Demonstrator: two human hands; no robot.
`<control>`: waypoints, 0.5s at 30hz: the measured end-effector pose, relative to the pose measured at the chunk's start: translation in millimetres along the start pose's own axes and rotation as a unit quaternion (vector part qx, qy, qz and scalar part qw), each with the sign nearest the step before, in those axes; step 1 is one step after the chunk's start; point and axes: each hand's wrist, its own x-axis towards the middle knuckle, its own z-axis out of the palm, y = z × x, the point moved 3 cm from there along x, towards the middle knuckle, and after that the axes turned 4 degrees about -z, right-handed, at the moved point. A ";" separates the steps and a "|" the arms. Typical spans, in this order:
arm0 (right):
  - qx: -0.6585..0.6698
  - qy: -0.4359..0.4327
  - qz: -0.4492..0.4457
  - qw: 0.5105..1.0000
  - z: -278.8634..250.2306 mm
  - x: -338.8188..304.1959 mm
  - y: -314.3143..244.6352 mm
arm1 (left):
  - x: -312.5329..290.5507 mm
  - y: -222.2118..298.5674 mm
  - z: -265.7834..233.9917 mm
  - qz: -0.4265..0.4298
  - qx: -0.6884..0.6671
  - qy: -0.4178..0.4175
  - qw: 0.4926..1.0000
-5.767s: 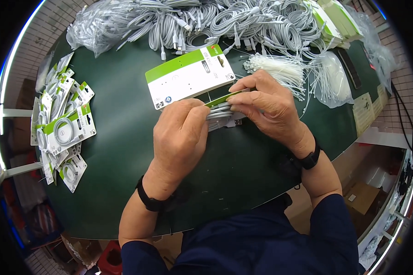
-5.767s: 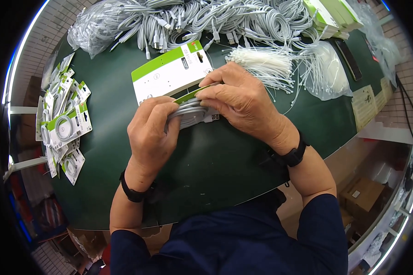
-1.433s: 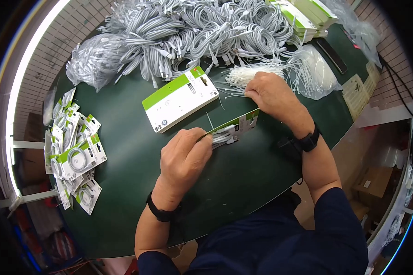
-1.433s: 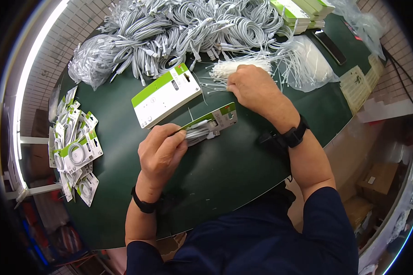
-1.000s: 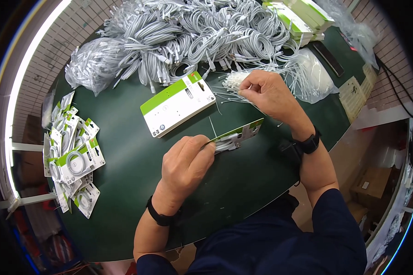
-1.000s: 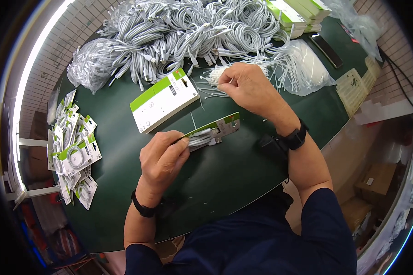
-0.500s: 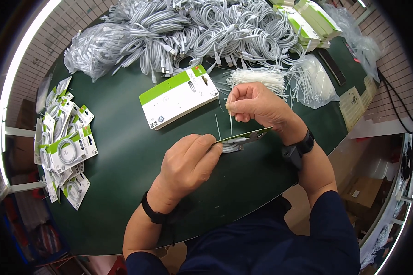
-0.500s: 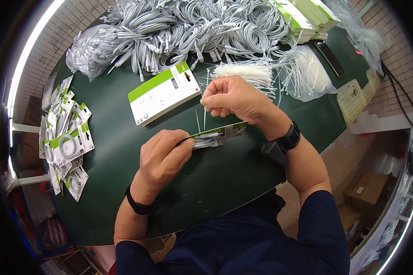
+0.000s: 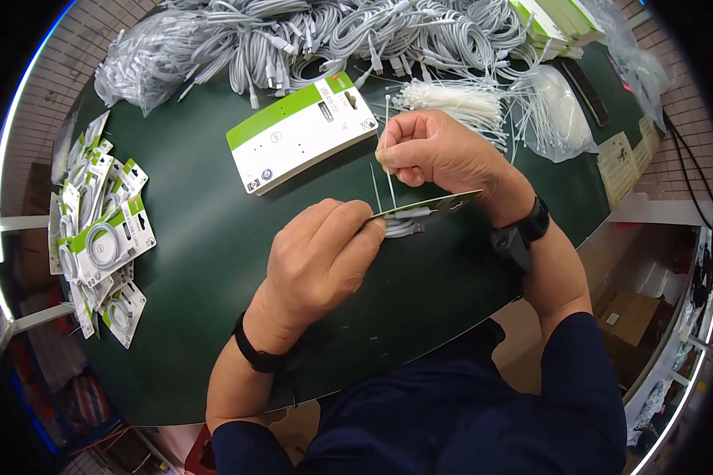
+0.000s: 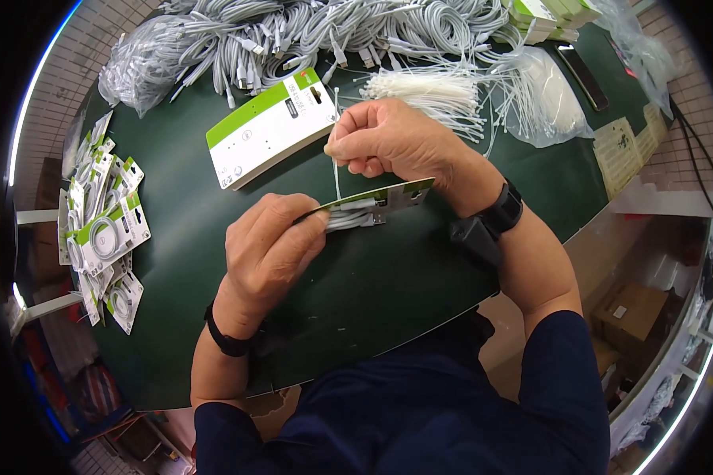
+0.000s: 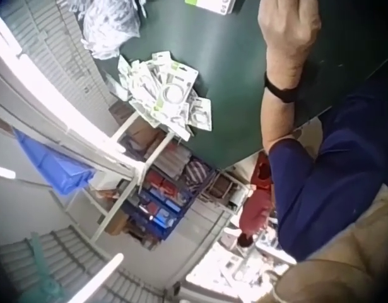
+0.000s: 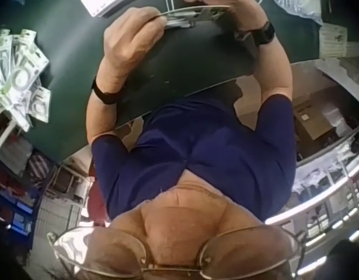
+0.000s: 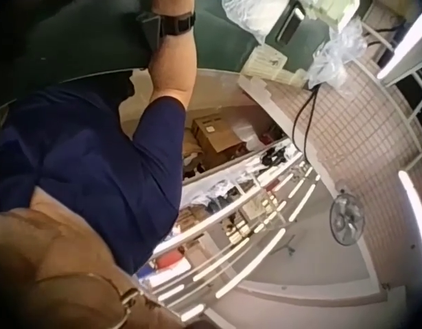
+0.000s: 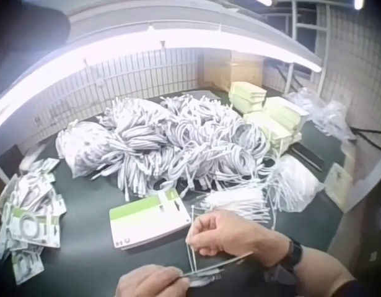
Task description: The person packages a cable by placing it onto a card and threading a zip tie through the card and around the cable. They pull the zip tie tight by hand and set the packaged cable aside to repeat the process.
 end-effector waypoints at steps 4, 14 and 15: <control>0.003 -0.008 -0.002 1.000 -1.7 2.7 1.6 | -0.2 -1.7 0.5 0.001 0.008 -0.002 1.000; -0.035 -0.001 -0.015 0.999 -1.2 4.4 7.0 | 0.4 -2.9 4.5 0.016 0.012 0.016 1.000; -0.034 -0.004 -0.012 0.999 -1.0 4.3 8.2 | 0.6 -2.9 4.4 0.016 0.013 0.016 1.000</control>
